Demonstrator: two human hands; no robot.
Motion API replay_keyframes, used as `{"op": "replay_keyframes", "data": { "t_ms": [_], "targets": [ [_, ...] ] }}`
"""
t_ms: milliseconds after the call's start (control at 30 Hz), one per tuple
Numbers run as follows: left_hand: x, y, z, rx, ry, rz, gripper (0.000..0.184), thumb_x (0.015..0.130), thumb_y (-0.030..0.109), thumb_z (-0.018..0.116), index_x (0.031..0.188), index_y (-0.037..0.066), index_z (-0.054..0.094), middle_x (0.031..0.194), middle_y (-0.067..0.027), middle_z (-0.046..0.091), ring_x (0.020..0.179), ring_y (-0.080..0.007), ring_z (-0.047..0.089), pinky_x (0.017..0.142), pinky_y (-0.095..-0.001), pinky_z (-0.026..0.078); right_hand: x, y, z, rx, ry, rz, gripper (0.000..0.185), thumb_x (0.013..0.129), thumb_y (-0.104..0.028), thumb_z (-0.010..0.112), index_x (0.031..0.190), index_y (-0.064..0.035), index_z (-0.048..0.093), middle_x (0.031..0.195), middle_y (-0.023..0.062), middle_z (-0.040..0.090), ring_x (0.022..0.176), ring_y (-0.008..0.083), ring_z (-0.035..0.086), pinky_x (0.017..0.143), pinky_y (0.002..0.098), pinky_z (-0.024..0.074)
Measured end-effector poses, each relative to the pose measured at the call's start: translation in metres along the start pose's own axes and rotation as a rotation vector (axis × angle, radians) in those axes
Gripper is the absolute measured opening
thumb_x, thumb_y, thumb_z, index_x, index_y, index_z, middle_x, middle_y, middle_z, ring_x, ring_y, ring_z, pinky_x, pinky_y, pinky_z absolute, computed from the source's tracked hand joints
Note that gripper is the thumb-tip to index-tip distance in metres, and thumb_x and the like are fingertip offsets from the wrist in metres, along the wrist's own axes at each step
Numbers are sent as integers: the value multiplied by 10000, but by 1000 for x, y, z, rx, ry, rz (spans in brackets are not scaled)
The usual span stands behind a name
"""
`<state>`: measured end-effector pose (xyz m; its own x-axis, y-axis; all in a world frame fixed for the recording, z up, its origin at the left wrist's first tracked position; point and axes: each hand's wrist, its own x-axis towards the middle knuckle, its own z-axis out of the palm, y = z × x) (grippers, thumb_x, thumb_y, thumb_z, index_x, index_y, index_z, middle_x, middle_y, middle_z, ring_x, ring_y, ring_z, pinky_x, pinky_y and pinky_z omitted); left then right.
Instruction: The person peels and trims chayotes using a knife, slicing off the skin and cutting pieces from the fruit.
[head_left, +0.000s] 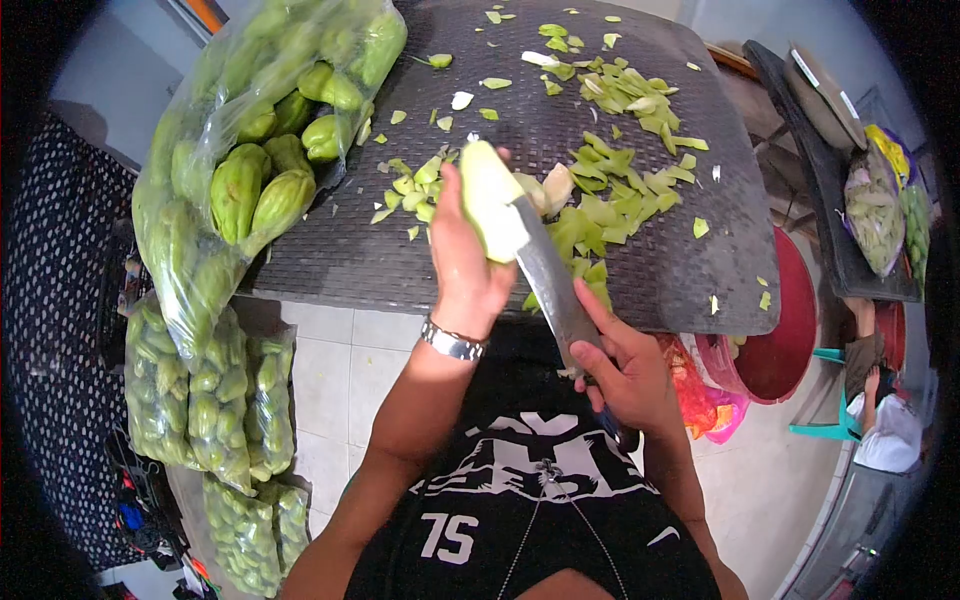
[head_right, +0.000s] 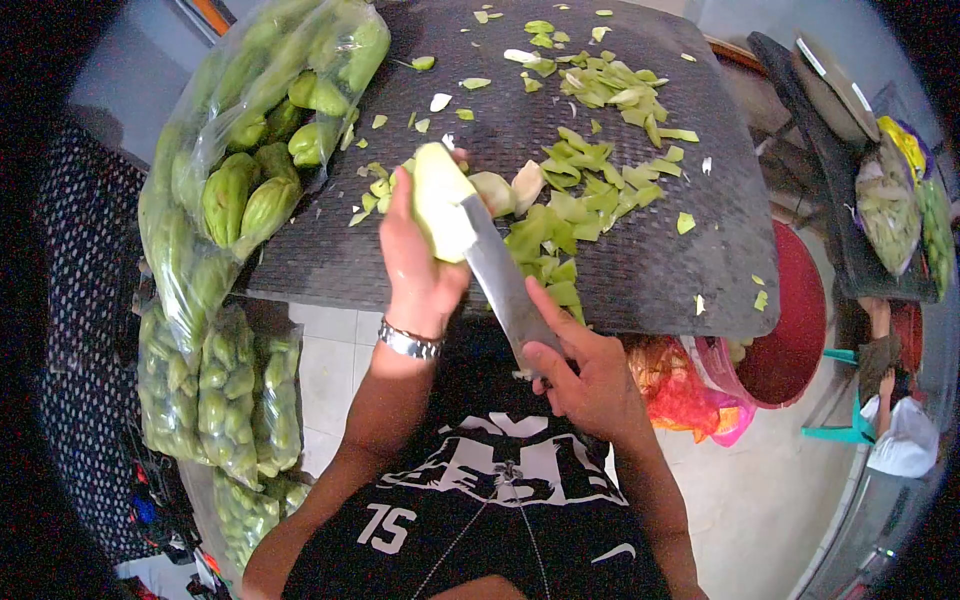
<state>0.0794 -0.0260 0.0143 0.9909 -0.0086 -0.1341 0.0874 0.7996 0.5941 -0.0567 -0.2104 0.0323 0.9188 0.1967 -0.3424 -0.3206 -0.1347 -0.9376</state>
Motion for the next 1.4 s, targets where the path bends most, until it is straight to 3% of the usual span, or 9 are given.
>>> {"op": "replay_keyframes", "data": {
  "t_ms": [67, 133, 267, 333, 400, 467, 567, 1067, 1400],
  "targets": [
    [13, 10, -15, -41, -27, 12, 540, 1109, 483, 345, 1254, 40, 617, 1107, -100, 690, 913, -265, 683, 832, -439, 578, -2, -2, -5, 192, -86, 109, 659, 1000, -51, 625, 1606, -173, 397, 759, 30, 651, 546, 88, 548, 504, 257, 473],
    [14, 17, -8, -52, 53, 90, 504, 1096, 483, 387, 1257, 61, 610, 1141, -115, 684, 989, -281, 674, 910, -451, 554, -2, 0, -8, 219, -20, 53, 656, 1001, -45, 623, 1606, -157, 393, 812, 32, 649, 590, 86, 560, 515, 256, 476],
    [4, 20, -4, -228, 57, -81, 461, 1087, 458, 416, 1254, 66, 593, 1197, -139, 664, 1083, -304, 651, 1000, -505, 507, -3, -5, -7, 220, -8, -153, 605, 971, 37, 597, 1552, -44, 448, 955, 100, 667, 719, 116, 634, 598, 267, 519],
    [9, 17, -16, -368, -7, -183, 450, 1086, 448, 414, 1247, 64, 586, 1220, -154, 652, 1112, -330, 642, 1020, -534, 491, 1, -6, -1, -239, 139, -478, 579, 958, 34, 611, 1518, -73, 510, 896, 109, 629, 738, 148, 633, 632, 293, 522],
    [7, 14, -17, -294, -36, -200, 462, 1082, 472, 410, 1227, 66, 579, 1214, -190, 640, 1120, -385, 635, 1006, -566, 495, 1, -8, 5, -589, 211, -576, 562, 944, -7, 646, 1487, -122, 560, 893, 132, 593, 751, 210, 632, 645, 321, 538],
    [1, 15, -5, -270, 11, -189, 474, 1079, 490, 410, 1223, 71, 577, 1206, -203, 635, 1105, -405, 637, 1001, -567, 501, -4, -14, 8, -823, 218, -451, 550, 928, -85, 703, 1457, -192, 598, 945, 168, 559, 758, 300, 631, 637, 354, 565],
    [0, 15, -2, -160, 76, -108, 488, 1074, 517, 415, 1219, 80, 578, 1205, -181, 639, 1061, -386, 655, 990, -575, 510, -7, -17, 12, -944, 264, -531, 506, 932, -154, 726, 1420, -245, 628, 996, 134, 502, 764, 287, 626, 631, 376, 571],
    [-3, 10, -12, -276, -169, -46, 466, 1064, 507, 474, 1270, 102, 580, 1129, -133, 680, 977, -362, 699, 1034, -623, 483, -3, -5, 3, -727, 147, -533, 489, 919, -140, 735, 1396, -225, 666, 957, 113, 484, 733, 257, 585, 603, 373, 540],
    [-23, -3, -7, -403, -185, -123, 498, 1077, 508, 437, 1312, 84, 550, 1287, -117, 628, 1157, -383, 630, 1133, -616, 400, 1, -5, 4, -750, 228, -547, 482, 917, -141, 737, 1382, -249, 677, 957, 101, 495, 686, 255, 594, 606, 375, 537]
  ]
}}
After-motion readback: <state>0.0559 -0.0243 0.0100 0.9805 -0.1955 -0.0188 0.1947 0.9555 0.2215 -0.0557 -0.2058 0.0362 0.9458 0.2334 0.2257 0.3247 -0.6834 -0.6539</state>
